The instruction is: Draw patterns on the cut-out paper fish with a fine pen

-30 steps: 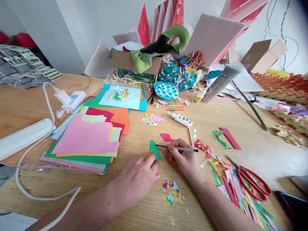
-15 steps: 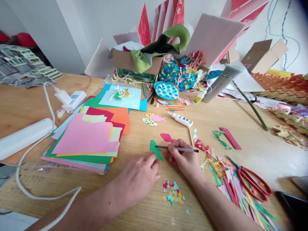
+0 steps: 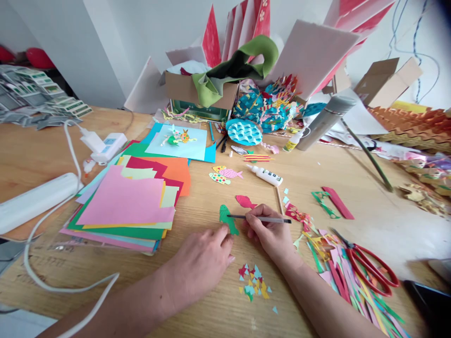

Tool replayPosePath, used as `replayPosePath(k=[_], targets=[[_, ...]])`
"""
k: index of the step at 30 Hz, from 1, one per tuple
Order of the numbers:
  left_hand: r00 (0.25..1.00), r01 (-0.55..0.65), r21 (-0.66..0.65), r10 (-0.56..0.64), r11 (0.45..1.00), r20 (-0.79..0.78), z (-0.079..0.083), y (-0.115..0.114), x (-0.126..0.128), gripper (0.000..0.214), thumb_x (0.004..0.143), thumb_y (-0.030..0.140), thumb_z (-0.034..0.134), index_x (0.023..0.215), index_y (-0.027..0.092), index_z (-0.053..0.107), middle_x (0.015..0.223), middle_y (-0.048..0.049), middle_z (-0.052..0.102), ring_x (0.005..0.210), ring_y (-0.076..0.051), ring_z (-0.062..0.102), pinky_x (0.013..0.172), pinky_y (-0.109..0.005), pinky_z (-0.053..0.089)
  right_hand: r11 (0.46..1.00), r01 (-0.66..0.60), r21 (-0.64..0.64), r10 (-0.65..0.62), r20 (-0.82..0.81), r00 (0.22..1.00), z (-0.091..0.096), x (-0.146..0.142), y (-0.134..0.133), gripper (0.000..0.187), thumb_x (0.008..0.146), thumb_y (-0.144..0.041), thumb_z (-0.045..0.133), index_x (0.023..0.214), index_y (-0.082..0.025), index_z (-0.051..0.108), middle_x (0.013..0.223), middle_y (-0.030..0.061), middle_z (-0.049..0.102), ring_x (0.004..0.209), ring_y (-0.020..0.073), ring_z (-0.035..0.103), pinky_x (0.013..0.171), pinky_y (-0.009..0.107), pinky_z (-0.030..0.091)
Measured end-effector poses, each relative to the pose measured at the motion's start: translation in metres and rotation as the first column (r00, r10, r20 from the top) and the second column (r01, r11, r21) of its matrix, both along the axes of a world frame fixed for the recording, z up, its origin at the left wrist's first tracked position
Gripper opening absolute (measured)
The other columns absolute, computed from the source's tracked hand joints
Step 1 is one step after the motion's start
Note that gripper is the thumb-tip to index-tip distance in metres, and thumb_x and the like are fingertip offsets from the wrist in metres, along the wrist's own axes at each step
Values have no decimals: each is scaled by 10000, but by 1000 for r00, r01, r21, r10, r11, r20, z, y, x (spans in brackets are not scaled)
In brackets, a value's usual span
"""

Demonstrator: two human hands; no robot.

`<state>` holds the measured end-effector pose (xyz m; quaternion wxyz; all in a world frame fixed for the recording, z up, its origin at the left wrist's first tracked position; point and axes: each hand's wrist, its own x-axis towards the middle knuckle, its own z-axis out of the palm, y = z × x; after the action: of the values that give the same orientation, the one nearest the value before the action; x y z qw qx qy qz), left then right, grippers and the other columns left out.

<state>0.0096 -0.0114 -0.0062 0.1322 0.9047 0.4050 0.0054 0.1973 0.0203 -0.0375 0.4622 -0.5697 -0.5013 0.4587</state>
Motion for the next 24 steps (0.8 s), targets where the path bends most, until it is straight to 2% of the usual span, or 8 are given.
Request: replayPosePath(k=[5,14,24], targets=[[1000,-4,-17,4,1000,-3,0,0,0,269,975,242,535,1214,144,608,1275,-125,609,1028,-288,667,808,-445,595,1000,-25,3,25,-19,1000,1,0,-1,321,755,-474,721,693,-196,574,549,5,629,399,107,520,373,204,377],[1000,-2,9,2,1000,-6,-1,0,1,287,976,256,538,1238,155,598,1305,-118,604,1020,-274,671,769,-396,587,1000,-30,4,30,-9,999,-1,1,-1,354,767,-515,712,689,-198,573,572,19,648,402,108,518,378,212,386],[1000,1,-2,-1,1000,-16,-1,-1,0,308,982,271,532,1264,159,583,1319,-111,601,1032,-288,671,770,-434,610,999,-37,0,37,-8,999,0,0,-1,326,781,-479,702,691,-197,564,574,17,639,415,108,521,398,211,382]])
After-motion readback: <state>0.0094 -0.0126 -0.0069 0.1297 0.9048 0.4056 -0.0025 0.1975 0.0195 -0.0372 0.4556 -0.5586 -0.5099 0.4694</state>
